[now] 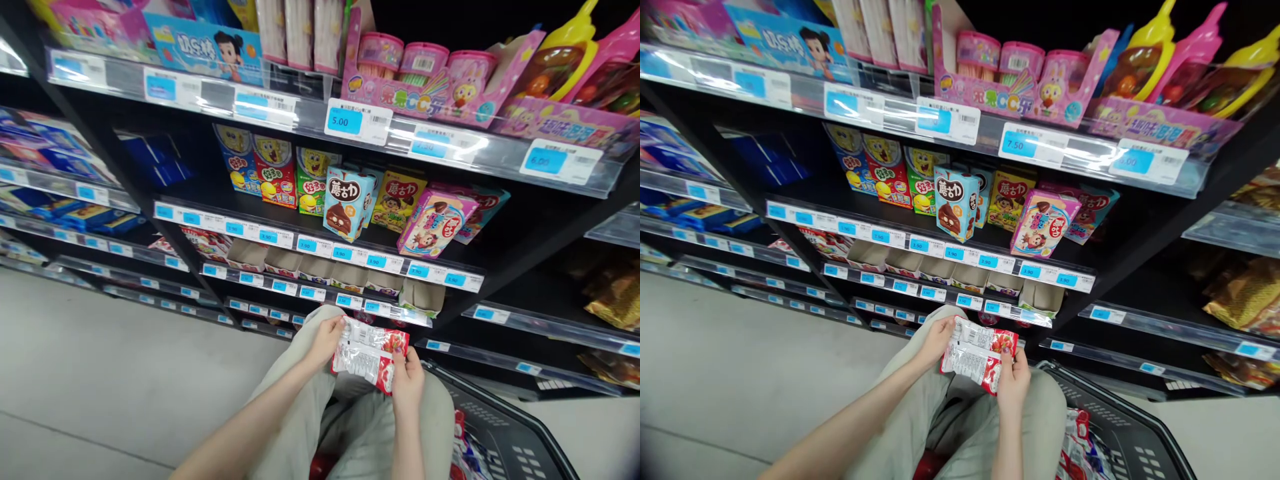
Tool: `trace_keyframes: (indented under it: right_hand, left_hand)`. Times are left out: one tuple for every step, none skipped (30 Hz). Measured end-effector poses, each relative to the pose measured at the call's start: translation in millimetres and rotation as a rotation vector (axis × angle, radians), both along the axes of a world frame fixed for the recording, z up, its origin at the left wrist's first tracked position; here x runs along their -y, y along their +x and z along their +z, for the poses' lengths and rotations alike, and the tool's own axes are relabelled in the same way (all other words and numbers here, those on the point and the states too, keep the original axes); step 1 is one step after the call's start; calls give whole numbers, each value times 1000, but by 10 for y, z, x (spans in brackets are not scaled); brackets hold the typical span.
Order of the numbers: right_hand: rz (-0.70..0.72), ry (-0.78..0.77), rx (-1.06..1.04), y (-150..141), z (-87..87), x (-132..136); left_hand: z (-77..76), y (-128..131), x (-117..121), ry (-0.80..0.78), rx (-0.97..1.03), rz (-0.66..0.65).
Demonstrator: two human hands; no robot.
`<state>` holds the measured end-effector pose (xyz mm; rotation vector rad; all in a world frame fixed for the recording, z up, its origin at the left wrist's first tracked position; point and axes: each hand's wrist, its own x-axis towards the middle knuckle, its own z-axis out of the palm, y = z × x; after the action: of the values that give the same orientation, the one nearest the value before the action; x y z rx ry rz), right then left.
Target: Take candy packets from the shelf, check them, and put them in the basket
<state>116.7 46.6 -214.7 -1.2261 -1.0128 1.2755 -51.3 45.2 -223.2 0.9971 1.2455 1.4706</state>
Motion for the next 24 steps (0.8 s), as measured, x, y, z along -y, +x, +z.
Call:
trace_keyframes:
  right_hand:
    - [6,2,-29,-1,-6,-4]
    - [8,8,-51,6,-14,-9]
    - [7,17,-63,21,-23,-16]
    - [5,24,-73,45,-33,-24]
    - [12,32,-73,74,-42,-31]
    - [25,41,-63,107,-51,-36]
    - [40,51,-47,139,-58,-41]
    - [57,62,-28,168,-64,-44]
    - [73,74,-8,190,-68,-47]
    - [82,87,10,206,-68,-49]
    - [83,98,25,216,-62,-51]
    - [74,107,37,220,-49,-50]
    - [62,119,56,222,-25,-46]
    - [40,134,77,222,13,-35]
    - [9,142,91,222,65,-15]
    - [-26,161,128,219,134,17]
    - [-53,203,202,211,219,61]
    - [-67,258,299,193,316,115]
    - [-52,368,492,161,421,177]
    - [4,502,707,112,526,242]
    - [70,623,888,49,623,303]
    - [122,714,1025,-26,707,357]
    - [163,787,1108,-103,772,401]
    - [221,829,1165,-175,817,435]
  left_hand:
    - [9,-15,-4,22,16,-47]
    - [18,-31,-6,40,36,-109]
    - [28,-45,-6,47,60,-182]
    - [36,-56,-7,37,83,-254]
    - [42,-63,-7,14,103,-313]
    - [45,-68,-8,-19,116,-350]
    - [47,-69,-9,-51,125,-369]
    - [46,-68,-11,-80,137,-374]
    - [44,-67,-13,-105,157,-372]
    - [41,-65,-16,-127,183,-366]
    - [38,-63,-19,-147,213,-364]
    - [35,-63,-24,-162,241,-366]
    - [32,-62,-29,-175,270,-360]
    - [30,-63,-36,-185,295,-346]
    - [30,-63,-42,-193,312,-328]
    - [32,-62,-48,-204,328,-316]
    - [38,-61,-50,-227,348,-321]
    - [49,-60,-50,-266,369,-347]
    - [64,-60,-45,-327,391,-410]
    - [85,-60,-37,-408,415,-499]
    - [109,-62,-26,-501,448,-595]
    - [136,-66,-14,-590,491,-684]
    - [163,-72,-1,-641,547,-722]
    - [187,-77,11,-656,611,-722]
